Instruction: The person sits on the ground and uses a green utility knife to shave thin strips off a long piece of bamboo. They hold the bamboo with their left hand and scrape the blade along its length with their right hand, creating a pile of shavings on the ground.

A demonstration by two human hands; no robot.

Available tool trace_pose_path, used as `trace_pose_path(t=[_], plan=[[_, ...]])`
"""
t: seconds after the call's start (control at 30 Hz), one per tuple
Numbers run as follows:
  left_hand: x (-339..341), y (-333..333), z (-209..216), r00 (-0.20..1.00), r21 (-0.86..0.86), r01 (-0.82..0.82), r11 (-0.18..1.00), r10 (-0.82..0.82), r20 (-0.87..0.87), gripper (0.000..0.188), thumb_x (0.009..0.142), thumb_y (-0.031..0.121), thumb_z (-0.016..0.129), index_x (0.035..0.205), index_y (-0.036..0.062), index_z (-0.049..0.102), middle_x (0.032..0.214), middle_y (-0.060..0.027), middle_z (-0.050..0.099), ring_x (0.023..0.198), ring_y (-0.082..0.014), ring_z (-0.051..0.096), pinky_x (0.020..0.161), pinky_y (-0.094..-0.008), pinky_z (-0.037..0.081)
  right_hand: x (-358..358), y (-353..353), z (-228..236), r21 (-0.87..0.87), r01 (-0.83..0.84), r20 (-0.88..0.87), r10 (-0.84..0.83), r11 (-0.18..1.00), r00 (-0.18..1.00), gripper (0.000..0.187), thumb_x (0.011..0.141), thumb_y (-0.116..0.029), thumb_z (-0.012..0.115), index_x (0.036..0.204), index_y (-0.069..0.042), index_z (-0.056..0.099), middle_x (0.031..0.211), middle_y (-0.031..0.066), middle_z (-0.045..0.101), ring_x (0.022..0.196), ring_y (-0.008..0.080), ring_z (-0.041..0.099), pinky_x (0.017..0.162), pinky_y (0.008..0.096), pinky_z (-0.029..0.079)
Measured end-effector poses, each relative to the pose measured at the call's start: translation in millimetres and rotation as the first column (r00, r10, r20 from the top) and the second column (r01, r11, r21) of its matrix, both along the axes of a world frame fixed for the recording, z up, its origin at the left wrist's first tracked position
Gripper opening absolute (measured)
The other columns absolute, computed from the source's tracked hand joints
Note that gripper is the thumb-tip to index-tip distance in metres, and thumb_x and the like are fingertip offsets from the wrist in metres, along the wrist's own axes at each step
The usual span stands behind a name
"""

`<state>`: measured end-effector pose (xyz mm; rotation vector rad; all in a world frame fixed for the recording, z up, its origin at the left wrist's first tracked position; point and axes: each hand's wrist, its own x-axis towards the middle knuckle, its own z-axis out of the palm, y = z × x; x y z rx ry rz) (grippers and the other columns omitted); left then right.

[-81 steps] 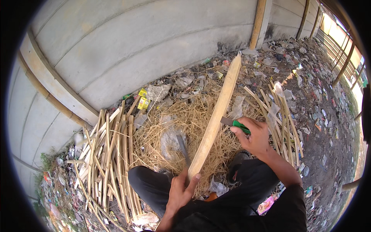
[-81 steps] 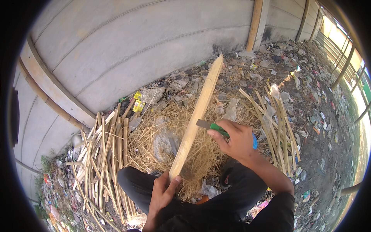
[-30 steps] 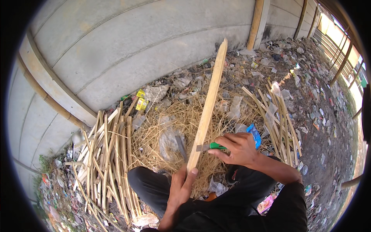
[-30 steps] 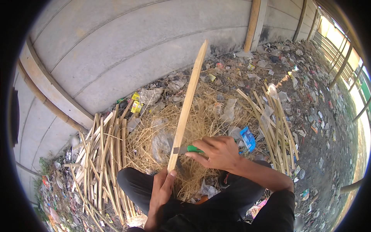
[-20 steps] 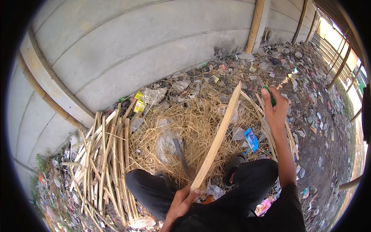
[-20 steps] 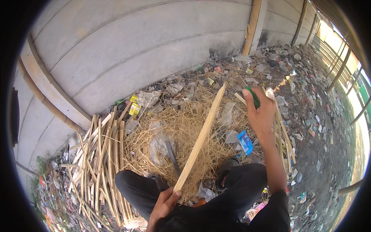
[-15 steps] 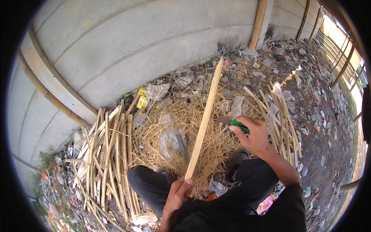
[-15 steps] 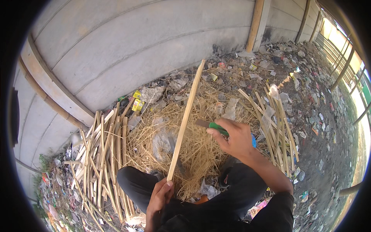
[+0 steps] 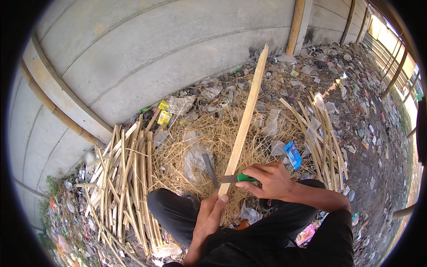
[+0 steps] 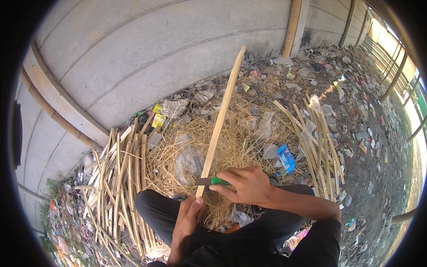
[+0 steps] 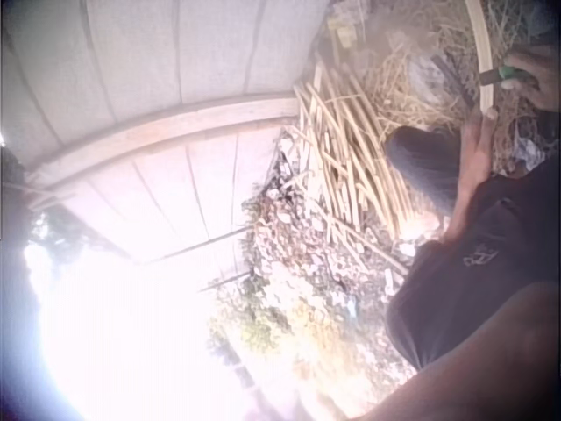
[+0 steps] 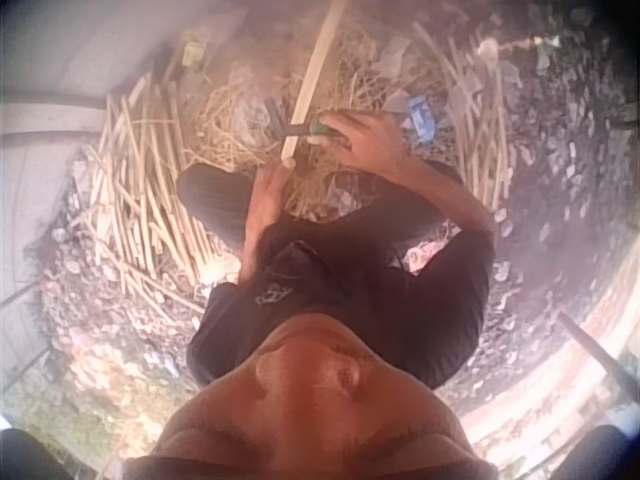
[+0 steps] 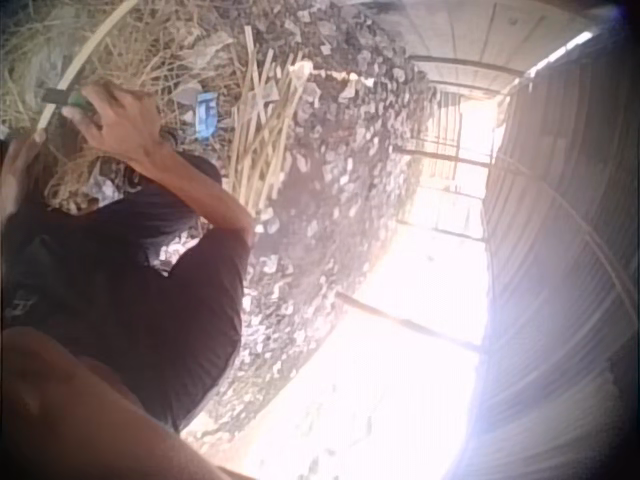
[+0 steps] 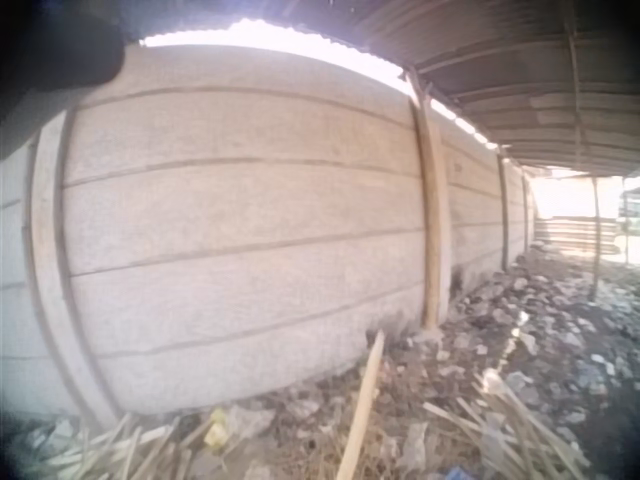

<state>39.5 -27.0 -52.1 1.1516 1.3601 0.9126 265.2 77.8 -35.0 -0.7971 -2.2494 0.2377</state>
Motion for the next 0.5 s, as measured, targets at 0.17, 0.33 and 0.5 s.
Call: trace_pose_path(t=[0.17,0.33,0.5], plan=[[-2.7,-0.5,2.8,0.994,0.061,0.017,0.998,-0.01,-0.111,0.045,0.112,0.036,0.054,0.127,-0.005,0.067,0.077,-0.0216,0.064,0.069,-0.0375,0.06,0.069,-0.0466,0.046,1.0,0.0,4.5,-0.022,0.027,0.028,-0.026,0.999,0.999,0.033,0.101,-0.047,0.078,0.095,-0.014,0.075,0.075,0.0003,0.074,0.051,0.0191,0.068,0.044,0.0334,0.049],[-4.9,-4.4,-12.3,0.991,-0.001,0.016,1.0,-0.016,-0.133,0.048,0.112,0.038,0.052,0.127,-0.0052,0.068,0.084,-0.0254,0.067,0.078,-0.0425,0.063,0.075,-0.0496,0.047,3.0,5.2,9.3,-0.035,0.057,0.029,-0.056,0.998,0.998,0.033,0.1,-0.048,0.078,0.096,-0.015,0.076,0.075,0.0,0.075,0.051,0.019,0.068,0.044,0.0334,0.048],[-3.6,-2.2,-7.7,0.992,-0.017,0.039,0.999,-0.04,-0.121,0.051,0.114,0.04,0.049,0.13,-0.0051,0.067,0.086,-0.0263,0.067,0.08,-0.0449,0.063,0.077,-0.0514,0.047,3.8,7.1,11.5,-0.029,0.057,0.04,-0.056,0.998,0.998,0.032,0.101,-0.048,0.077,0.096,-0.016,0.077,0.076,-0.0001,0.075,0.053,0.019,0.069,0.045,0.0331,0.049]])
